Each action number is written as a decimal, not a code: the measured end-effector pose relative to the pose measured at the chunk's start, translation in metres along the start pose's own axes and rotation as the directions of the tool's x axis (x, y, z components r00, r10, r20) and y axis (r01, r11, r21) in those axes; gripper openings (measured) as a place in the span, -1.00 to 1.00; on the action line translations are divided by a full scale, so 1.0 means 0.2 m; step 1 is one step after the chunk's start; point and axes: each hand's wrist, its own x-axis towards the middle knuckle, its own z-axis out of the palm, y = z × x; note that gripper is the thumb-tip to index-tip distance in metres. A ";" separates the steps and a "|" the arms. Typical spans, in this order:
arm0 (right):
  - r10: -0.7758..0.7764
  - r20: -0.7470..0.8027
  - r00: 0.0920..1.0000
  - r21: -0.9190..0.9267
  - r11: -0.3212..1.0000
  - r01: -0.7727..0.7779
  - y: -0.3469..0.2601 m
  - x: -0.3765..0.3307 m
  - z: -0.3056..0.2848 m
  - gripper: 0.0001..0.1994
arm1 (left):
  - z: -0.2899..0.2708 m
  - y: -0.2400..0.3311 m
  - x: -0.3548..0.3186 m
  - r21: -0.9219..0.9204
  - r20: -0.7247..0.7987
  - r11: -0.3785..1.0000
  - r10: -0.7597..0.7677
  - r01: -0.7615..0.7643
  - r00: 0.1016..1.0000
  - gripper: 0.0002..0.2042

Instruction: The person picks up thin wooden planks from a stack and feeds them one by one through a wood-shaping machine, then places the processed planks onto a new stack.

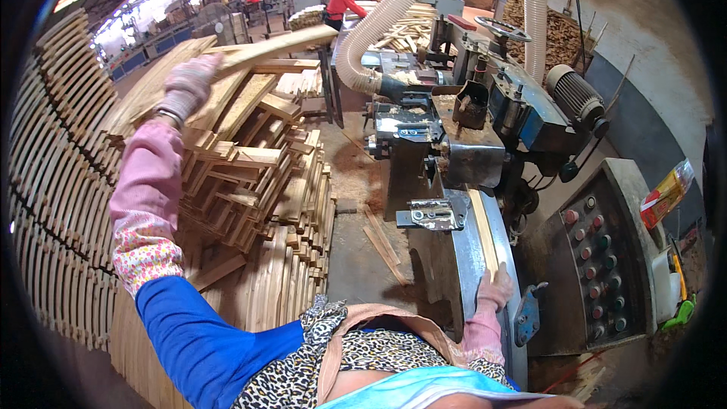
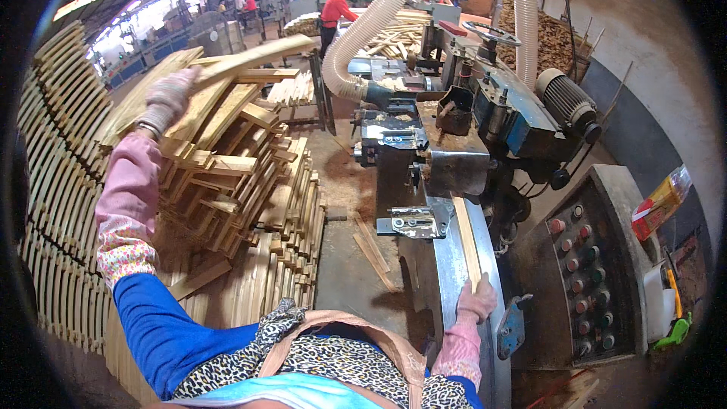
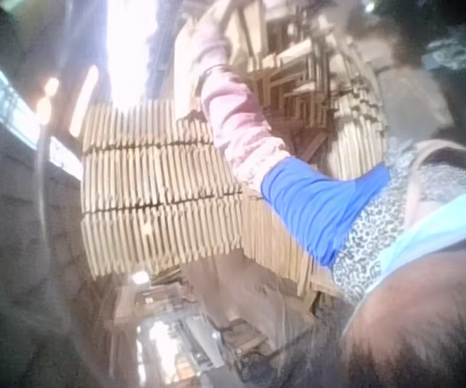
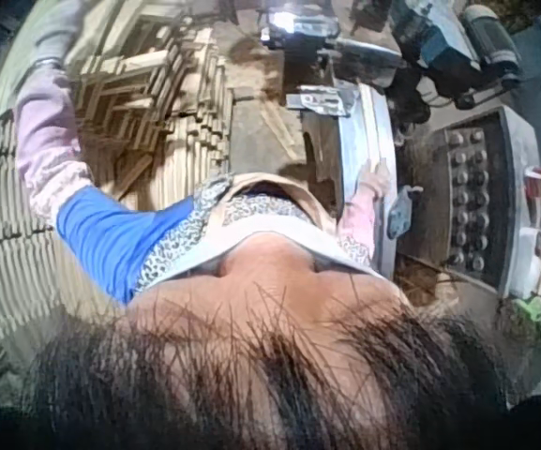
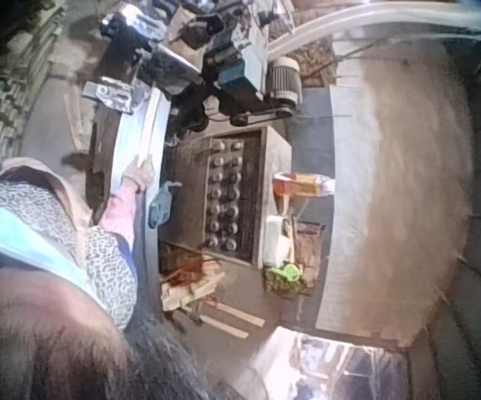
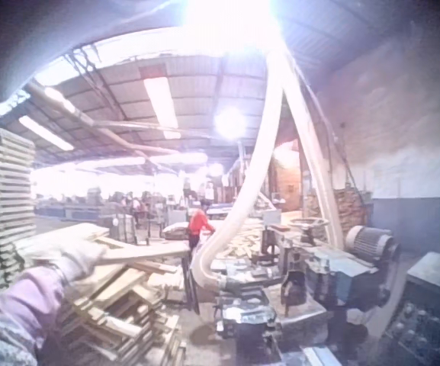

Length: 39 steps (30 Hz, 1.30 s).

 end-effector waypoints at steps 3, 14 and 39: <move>-0.175 -0.191 0.966 0.068 0.979 0.191 0.06 0.19 0.26 -0.54 | -0.21 0.46 -0.02 0.098 -0.118 0.951 0.305 -0.294 0.945 -0.67; -0.617 0.119 0.778 0.415 0.743 0.526 -0.16 -0.19 -0.34 -0.26 | -0.25 1.94 -0.30 0.162 -0.396 0.244 0.903 -0.956 0.164 -0.53; -0.042 -0.323 0.945 0.121 0.989 0.085 0.05 0.34 0.48 -0.29 | -0.18 0.75 0.26 -0.067 -0.216 0.896 0.415 -0.438 0.883 -0.34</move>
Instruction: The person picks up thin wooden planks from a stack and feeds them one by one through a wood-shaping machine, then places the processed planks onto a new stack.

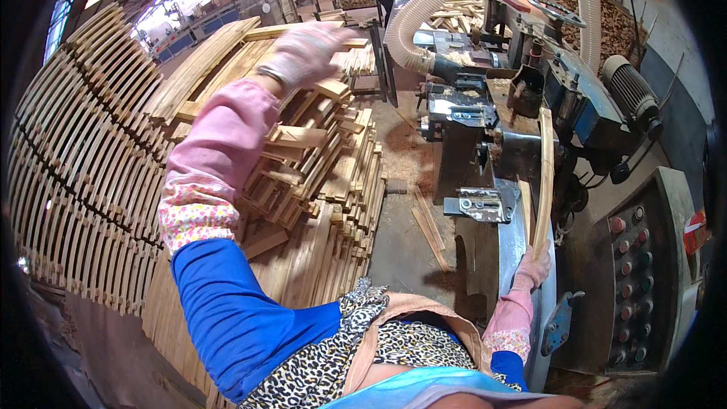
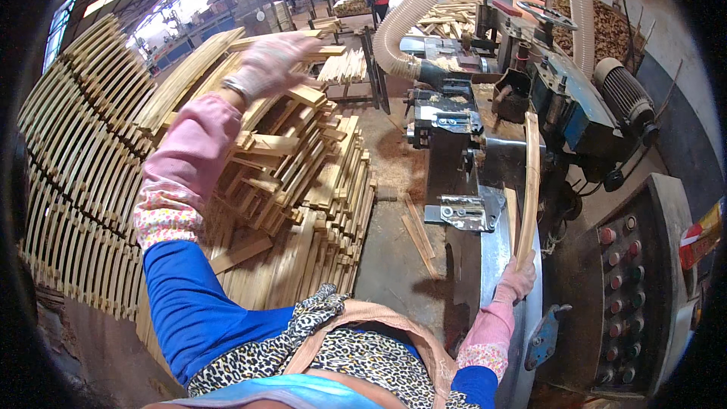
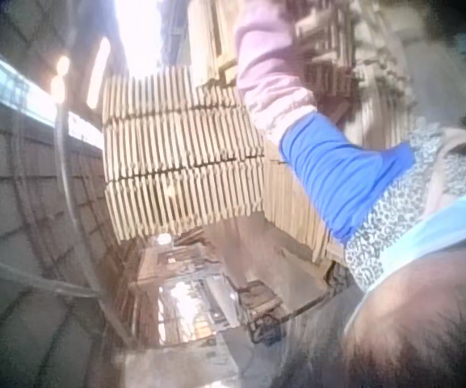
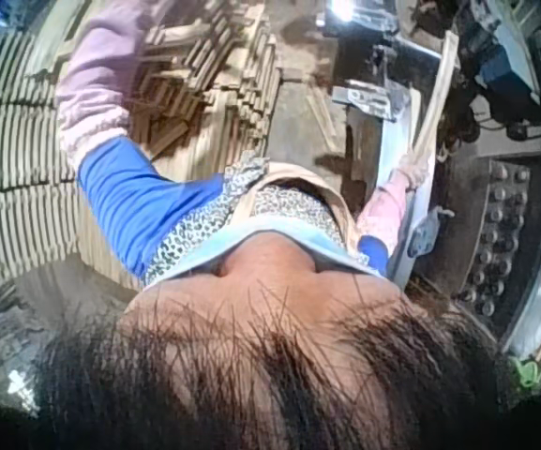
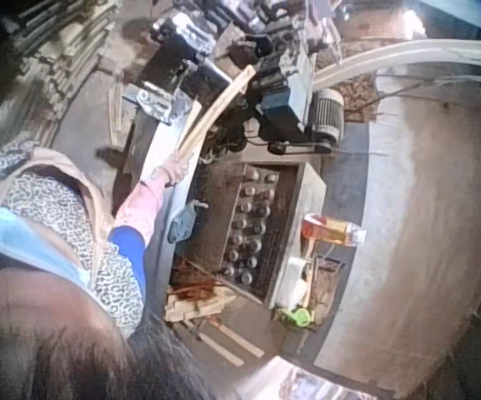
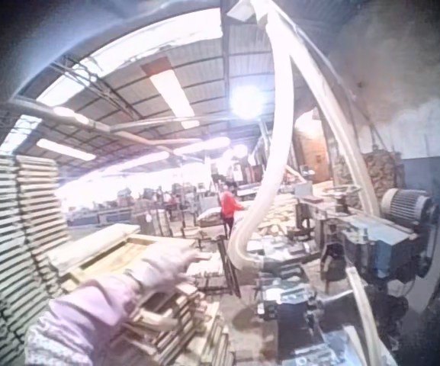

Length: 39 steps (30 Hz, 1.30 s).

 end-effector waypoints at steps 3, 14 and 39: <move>0.103 0.189 0.977 -0.009 0.995 -0.104 -0.15 -0.18 -0.27 -0.31 | 0.08 -0.54 -0.29 0.081 0.172 0.934 -0.356 0.347 0.918 -0.34; 0.024 0.330 0.944 -0.254 0.965 0.065 0.79 -1.17 -1.02 -0.33 | 0.42 -1.32 -1.00 0.531 0.199 0.279 -0.959 0.800 0.203 -0.58; -0.698 -0.007 0.716 0.559 0.590 0.582 -0.30 -0.14 -0.82 -0.38 | -0.14 1.22 0.07 -0.094 -0.091 0.666 0.734 -0.740 0.673 -0.56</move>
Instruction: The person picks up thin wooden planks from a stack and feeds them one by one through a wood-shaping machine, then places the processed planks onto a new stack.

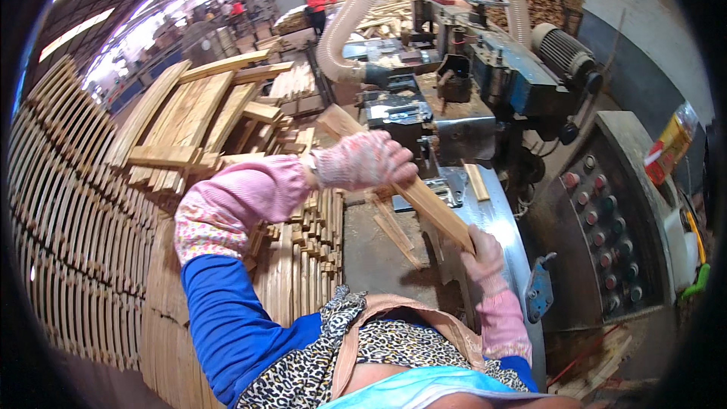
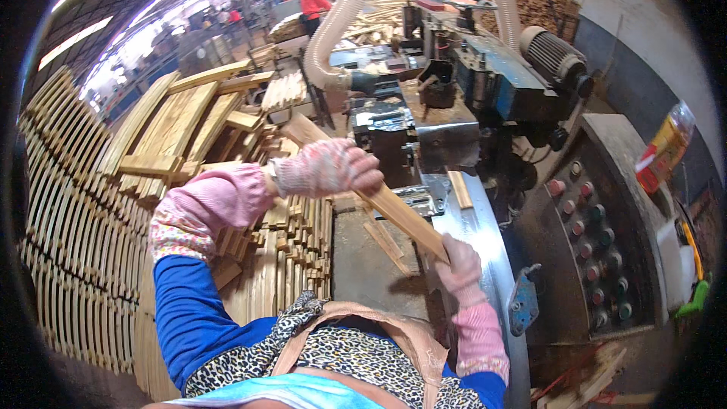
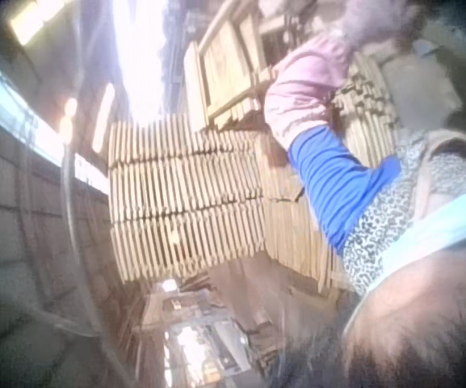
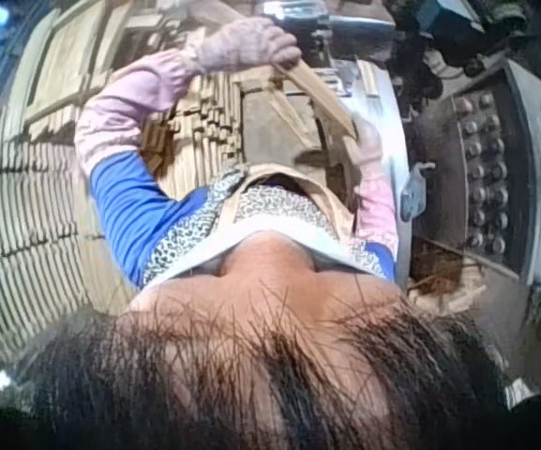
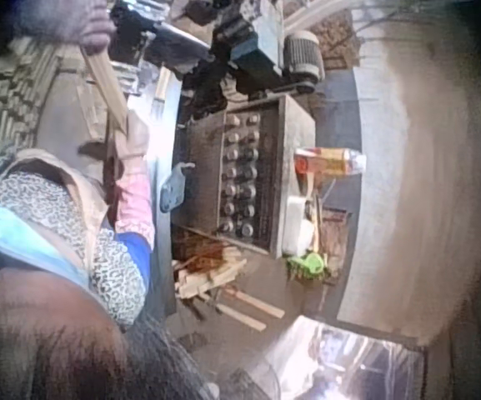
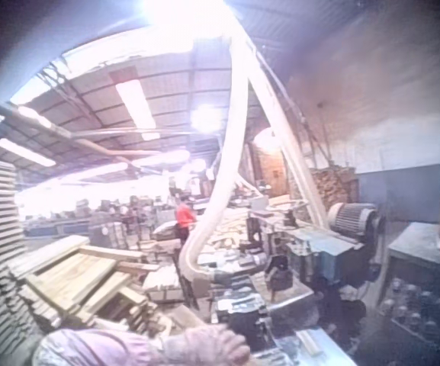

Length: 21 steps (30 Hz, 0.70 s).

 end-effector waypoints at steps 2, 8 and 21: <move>0.073 -0.078 0.994 -0.077 0.994 -0.079 0.01 -0.28 -0.09 -0.45 | 0.11 0.06 0.14 0.010 -0.265 0.999 0.050 -0.049 0.963 -0.55; 0.619 -0.087 0.781 -0.476 0.662 -0.578 -0.13 -1.27 -0.32 -0.38 | 0.17 0.04 0.25 -0.220 -0.185 0.976 -0.044 0.003 0.982 -0.54; 0.606 -0.399 0.688 -0.202 0.674 -0.711 0.43 -0.27 0.23 -0.35 | -0.10 -0.47 -0.47 -0.154 0.265 0.818 -0.507 0.555 0.820 -0.42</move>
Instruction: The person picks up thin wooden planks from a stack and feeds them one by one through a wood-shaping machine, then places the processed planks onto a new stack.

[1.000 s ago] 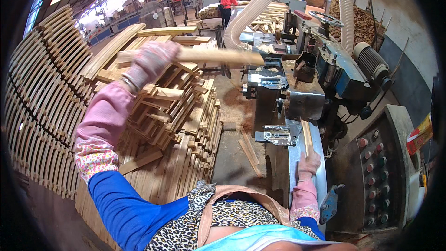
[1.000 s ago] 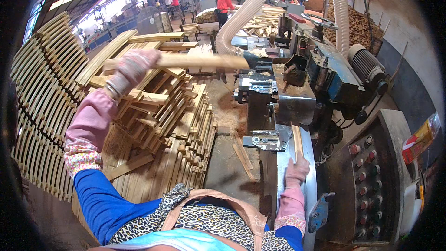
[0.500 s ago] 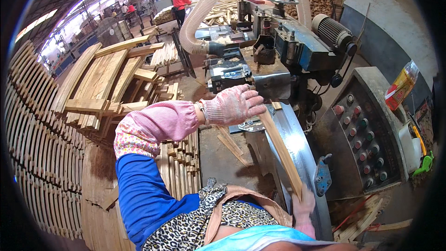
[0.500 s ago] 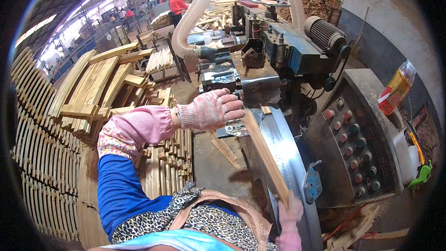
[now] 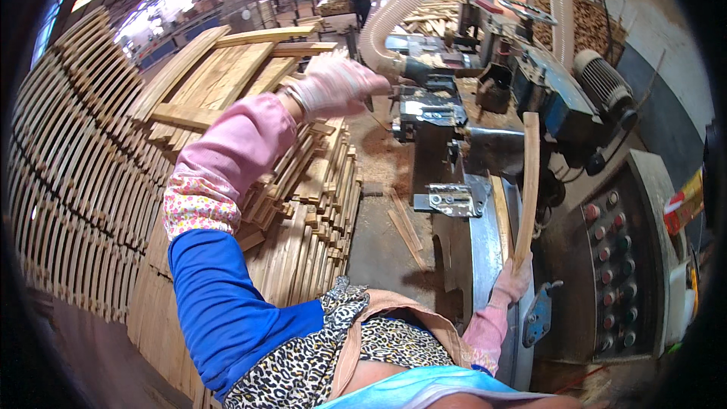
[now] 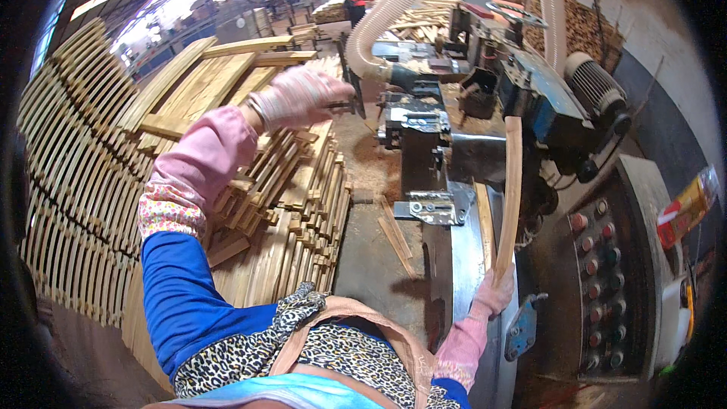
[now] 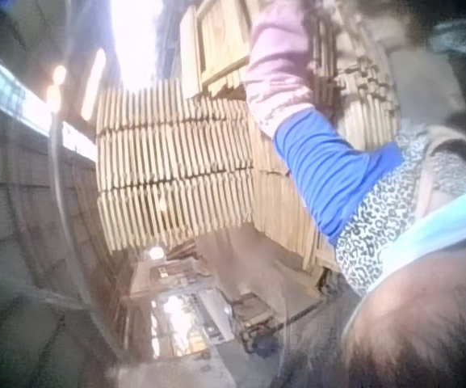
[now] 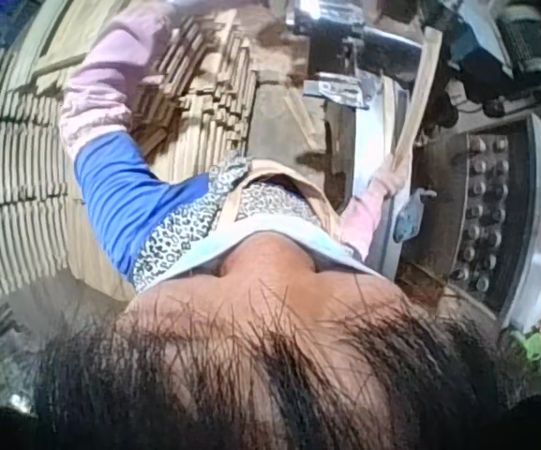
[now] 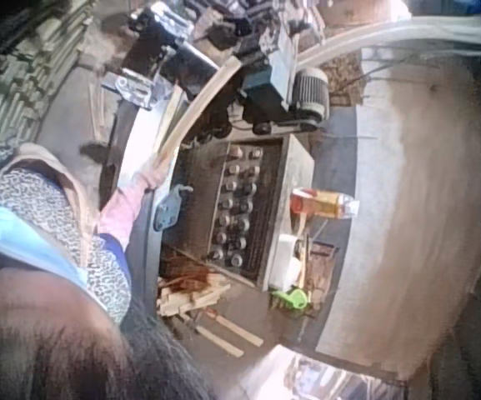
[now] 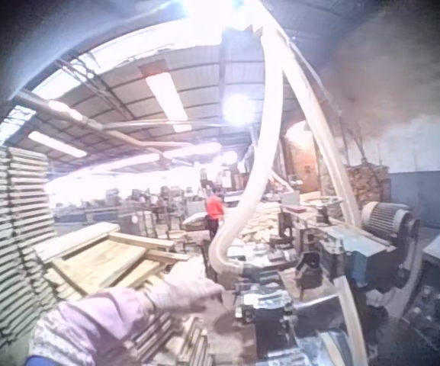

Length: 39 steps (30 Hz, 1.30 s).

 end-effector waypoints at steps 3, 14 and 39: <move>-0.037 0.074 0.997 0.068 0.997 0.032 -0.05 0.17 0.16 -0.36 | -0.06 -0.38 -0.19 -0.018 0.006 0.933 -0.360 0.360 0.933 -0.44; -0.004 0.181 0.983 -0.315 0.947 0.062 0.33 -0.75 -0.59 -0.61 | 0.36 -1.64 -1.53 0.215 -0.024 -0.016 -1.000 0.977 -0.011 -0.37; -0.639 -0.226 0.735 0.399 0.628 0.668 -0.58 0.11 0.01 -0.31 | 0.07 0.04 -0.30 0.351 -0.151 0.936 0.093 -0.034 0.984 -0.73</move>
